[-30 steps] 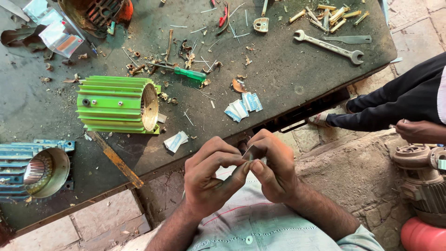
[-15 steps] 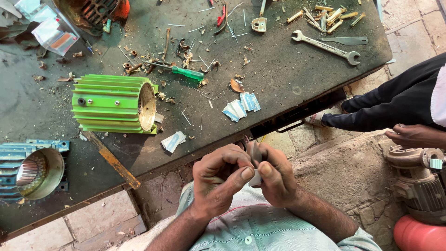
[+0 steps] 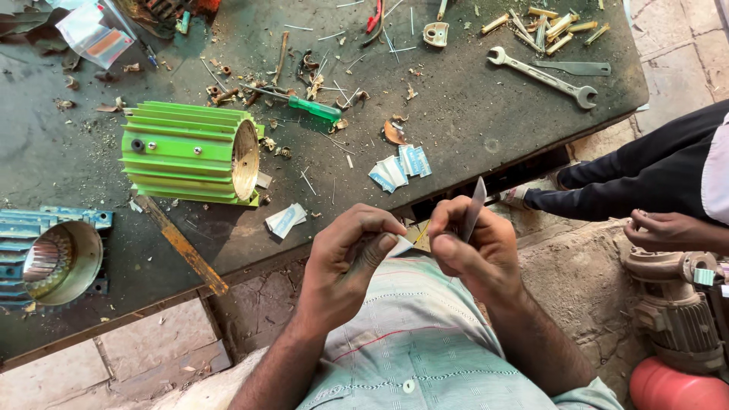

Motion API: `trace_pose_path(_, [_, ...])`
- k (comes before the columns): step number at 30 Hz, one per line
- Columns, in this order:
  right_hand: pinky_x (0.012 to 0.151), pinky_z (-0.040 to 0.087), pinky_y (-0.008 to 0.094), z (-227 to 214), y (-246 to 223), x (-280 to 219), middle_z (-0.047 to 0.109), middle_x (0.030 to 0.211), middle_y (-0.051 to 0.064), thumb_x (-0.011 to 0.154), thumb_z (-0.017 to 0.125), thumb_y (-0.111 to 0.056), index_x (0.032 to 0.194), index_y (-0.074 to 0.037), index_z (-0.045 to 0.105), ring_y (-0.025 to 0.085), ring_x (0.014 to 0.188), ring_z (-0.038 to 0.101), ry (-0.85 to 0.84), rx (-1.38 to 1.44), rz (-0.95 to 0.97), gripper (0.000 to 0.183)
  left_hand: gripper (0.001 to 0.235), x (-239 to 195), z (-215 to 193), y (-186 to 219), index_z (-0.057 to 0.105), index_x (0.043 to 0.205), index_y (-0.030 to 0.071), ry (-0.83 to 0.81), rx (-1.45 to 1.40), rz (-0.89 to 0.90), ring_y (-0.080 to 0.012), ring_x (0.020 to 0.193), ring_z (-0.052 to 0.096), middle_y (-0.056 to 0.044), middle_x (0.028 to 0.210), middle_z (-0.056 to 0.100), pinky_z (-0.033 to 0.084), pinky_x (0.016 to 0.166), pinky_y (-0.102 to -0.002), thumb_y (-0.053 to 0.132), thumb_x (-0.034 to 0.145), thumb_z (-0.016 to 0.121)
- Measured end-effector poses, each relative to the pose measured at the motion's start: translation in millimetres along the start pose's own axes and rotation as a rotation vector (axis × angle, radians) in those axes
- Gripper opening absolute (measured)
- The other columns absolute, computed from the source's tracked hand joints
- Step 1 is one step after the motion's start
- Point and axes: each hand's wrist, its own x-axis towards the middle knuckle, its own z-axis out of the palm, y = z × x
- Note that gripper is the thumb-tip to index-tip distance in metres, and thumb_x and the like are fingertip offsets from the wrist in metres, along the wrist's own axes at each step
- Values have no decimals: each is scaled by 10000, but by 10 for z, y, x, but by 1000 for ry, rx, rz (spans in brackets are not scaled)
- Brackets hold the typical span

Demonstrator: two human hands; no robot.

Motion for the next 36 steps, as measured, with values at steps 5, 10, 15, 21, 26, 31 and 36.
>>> trace_pose_path(5, [585, 467, 265, -70, -131, 100, 677, 825, 15, 958, 742, -88, 971, -16, 684, 78, 671, 582, -179, -501, -176, 94, 197, 29, -27, 109, 674, 1173, 22, -41, 106, -68, -107, 892, 662, -55, 975, 691, 551, 784, -252, 46, 982, 714])
trace_pose_path(10, [561, 468, 308, -88, -224, 143, 611, 690, 16, 834, 821, -116, 822, -54, 606, 104, 618, 584, -403, -757, -181, 224, 396, 42, -104, 248, 613, 1272, 47, -154, 199, -108, -81, 817, 708, -19, 892, 733, 572, 741, -257, 122, 914, 764])
trace_pose_path(15, [595, 491, 275, -82, -81, 77, 652, 775, 1, 937, 740, -53, 844, -72, 586, 75, 671, 592, -277, -556, -240, 180, 358, 42, -51, 258, 657, 1133, 46, -69, 323, -153, -96, 687, 668, -27, 811, 727, 535, 589, -268, 213, 865, 825])
trace_pose_path(21, [548, 365, 221, -182, 111, -69, 613, 783, -27, 933, 719, -31, 914, -10, 652, 32, 654, 463, -64, -410, -49, 72, 203, 29, 86, 44, 725, 971, 19, -164, 246, -44, -126, 675, 691, -65, 801, 738, 528, 586, -281, 220, 947, 746])
trace_pose_path(26, [572, 374, 192, -212, 100, -72, 585, 888, -23, 1040, 624, -81, 1259, 18, 640, 24, 700, 470, -57, -40, 144, 241, 225, -1, 181, -127, 673, 867, 18, -51, 289, 3, -129, 650, 707, -58, 747, 704, 542, 576, -294, 191, 1008, 697])
trace_pose_path(31, [572, 444, 189, -74, 31, -83, 564, 901, -31, 1073, 523, -142, 1610, -40, 392, 16, 687, 497, -82, -322, 143, 562, 234, -42, 255, -215, 604, 835, 13, 88, 443, 175, -207, 629, 650, -88, 735, 629, 502, 580, -341, 120, 1039, 644])
trace_pose_path(36, [494, 492, 209, -15, 19, -128, 602, 797, -10, 1040, 624, -113, 1538, 1, 468, 22, 566, 536, -125, -589, -56, 534, 229, -54, 284, -250, 602, 792, 29, 104, 524, 288, -227, 541, 569, -92, 656, 560, 430, 519, -380, 111, 993, 674])
